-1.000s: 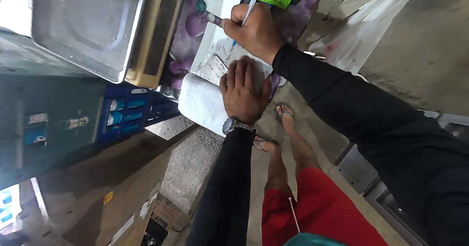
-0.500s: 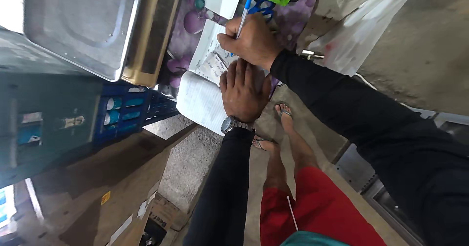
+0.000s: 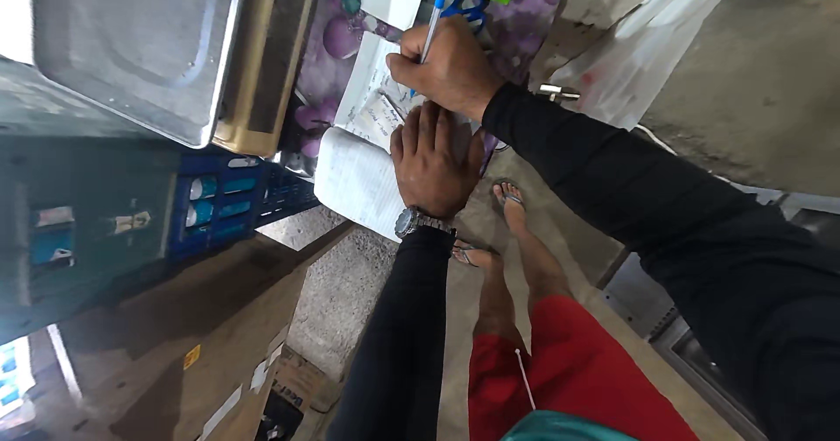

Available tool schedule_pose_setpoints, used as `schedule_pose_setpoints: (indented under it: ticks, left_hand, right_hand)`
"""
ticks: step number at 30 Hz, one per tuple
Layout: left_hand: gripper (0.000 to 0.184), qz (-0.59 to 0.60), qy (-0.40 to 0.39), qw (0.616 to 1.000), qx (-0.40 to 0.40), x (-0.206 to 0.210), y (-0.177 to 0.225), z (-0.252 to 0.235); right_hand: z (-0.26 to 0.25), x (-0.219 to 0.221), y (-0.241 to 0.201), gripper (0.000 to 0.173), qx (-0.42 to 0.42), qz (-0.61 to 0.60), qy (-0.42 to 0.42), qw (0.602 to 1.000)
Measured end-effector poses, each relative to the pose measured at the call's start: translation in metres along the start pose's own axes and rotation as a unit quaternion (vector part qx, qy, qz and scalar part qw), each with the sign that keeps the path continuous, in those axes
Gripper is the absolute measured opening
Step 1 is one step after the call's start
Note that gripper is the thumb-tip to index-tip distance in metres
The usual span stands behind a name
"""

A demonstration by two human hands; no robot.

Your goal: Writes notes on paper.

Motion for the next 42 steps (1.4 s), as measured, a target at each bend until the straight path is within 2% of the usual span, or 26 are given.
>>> schedule_pose_setpoints:
  ticks: [1,4,42]
  left_hand:
    - [0.063,0.001,0.001,1.0,0.001,0.0,0.0,0.0]
    - [0.062,0.003,-0.001,1.0,-0.002,-0.001,-0.001,0.0]
    - [0.063,-0.002,0.009,1.0,-0.002,0.0,-0.001,0.0]
  right_hand:
    - [-0.001,0.014,0.028,0.036,-0.006,-0.08,0.039,0.996]
    - [-0.006,0.026,0.052,0.036,0.08,-0.11,-0.007,0.991]
    - [-0.006,0.021,0.051,0.035,0.084,-0.099,0.003,0.992]
Point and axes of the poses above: each hand's wrist, its own z-axis away from the middle knuckle, its own x-axis out of the palm, y = z × x, the point moved 8 cm from there along -z, towards the middle knuckle
